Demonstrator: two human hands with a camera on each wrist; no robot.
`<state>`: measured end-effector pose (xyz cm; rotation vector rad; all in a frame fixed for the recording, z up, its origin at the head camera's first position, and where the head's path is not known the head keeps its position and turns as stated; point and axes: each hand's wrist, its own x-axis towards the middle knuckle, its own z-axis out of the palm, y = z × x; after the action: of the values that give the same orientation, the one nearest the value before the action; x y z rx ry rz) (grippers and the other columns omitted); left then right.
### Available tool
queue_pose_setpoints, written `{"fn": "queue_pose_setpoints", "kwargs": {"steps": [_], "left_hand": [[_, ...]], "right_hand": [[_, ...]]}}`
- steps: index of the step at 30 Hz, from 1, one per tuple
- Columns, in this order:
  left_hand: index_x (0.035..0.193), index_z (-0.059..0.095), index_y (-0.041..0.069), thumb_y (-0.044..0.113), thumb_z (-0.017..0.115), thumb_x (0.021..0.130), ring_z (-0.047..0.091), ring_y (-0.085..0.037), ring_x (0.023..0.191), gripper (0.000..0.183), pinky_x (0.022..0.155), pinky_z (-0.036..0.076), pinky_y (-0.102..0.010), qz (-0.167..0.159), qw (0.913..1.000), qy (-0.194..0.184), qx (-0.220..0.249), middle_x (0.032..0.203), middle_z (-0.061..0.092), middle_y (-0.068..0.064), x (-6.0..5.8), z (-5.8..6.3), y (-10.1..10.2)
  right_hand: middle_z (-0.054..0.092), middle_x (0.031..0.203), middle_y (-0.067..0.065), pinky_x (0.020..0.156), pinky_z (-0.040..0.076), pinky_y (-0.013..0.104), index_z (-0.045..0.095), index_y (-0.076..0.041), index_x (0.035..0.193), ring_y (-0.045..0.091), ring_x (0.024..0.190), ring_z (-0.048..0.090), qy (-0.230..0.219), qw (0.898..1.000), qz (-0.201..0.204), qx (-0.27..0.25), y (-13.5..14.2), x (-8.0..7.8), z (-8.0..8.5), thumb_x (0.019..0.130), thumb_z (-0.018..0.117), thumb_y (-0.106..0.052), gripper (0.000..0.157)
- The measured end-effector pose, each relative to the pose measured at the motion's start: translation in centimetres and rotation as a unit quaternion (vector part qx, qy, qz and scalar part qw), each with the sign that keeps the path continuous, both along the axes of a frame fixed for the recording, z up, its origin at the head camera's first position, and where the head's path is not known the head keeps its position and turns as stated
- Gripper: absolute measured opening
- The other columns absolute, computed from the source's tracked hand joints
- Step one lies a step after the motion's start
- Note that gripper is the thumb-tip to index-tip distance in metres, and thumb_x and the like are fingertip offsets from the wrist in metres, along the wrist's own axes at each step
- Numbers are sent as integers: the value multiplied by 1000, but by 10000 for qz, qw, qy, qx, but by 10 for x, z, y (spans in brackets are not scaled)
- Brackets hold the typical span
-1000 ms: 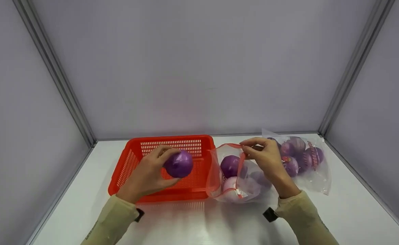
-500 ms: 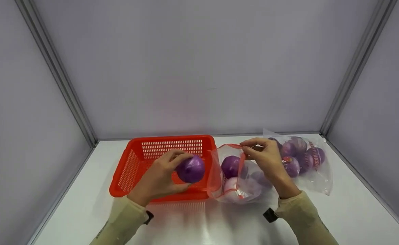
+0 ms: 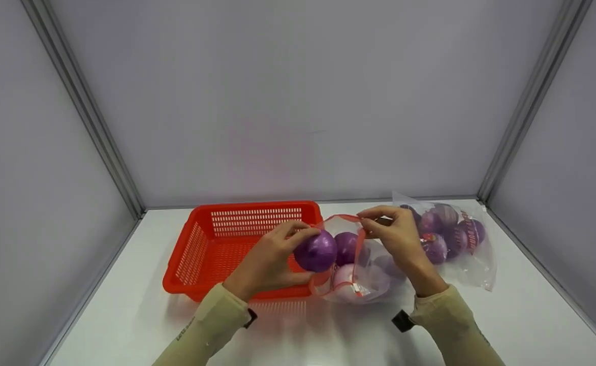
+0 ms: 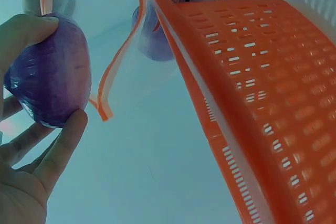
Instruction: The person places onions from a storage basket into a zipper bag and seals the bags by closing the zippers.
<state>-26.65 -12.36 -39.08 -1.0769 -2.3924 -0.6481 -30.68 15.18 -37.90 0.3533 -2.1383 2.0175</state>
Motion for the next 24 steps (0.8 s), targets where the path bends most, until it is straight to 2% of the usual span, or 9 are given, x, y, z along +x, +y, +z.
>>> {"fn": "queue_pose_setpoints", "kwargs": {"steps": [4, 9, 16, 20, 24], "left_hand": [[137, 62, 19, 39, 93, 76, 64, -23, 118, 72, 96, 60, -35, -4, 10000, 67, -50, 132, 60, -5, -2, -3, 8], [140, 60, 20, 40, 90, 79, 63, -24, 119, 72, 95, 60, -35, 74, 9993, 145, -336, 134, 60, -7, -4, -6, 14], [146, 58, 22, 37, 89, 81, 64, -30, 123, 74, 98, 59, -42, 286, 9953, 491, -782, 144, 59, -9, -4, -8, 21], [149, 56, 22, 36, 89, 82, 65, -31, 125, 75, 100, 58, -44, 393, 9932, 638, -892, 150, 57, -9, -6, -10, 24], [147, 59, 21, 33, 90, 82, 65, -29, 126, 73, 102, 57, -43, 421, 9934, 679, -826, 148, 59, -8, -6, -14, 25]], "right_hand": [[75, 95, 13, 70, 65, 31, 73, 15, 103, 13, 74, 73, -9, 10000, -21, -56, -1, -1, 0, 91, 71, 7, 15], [75, 93, 10, 70, 65, 32, 73, 16, 103, 12, 72, 72, -11, 9999, -22, -126, -1, -1, -1, 91, 70, 9, 15], [75, 95, 12, 70, 65, 31, 74, 14, 103, 16, 76, 73, 65, 10000, -36, -40, -1, 0, 1, 91, 71, 7, 14], [74, 92, 11, 69, 65, 31, 74, 14, 103, 13, 73, 72, 70, 10000, -34, -61, -1, 0, 2, 91, 71, 7, 14], [74, 92, 10, 69, 65, 32, 74, 13, 103, 14, 73, 73, 40, 10000, -43, -50, -1, 1, 3, 91, 71, 6, 15]]}}
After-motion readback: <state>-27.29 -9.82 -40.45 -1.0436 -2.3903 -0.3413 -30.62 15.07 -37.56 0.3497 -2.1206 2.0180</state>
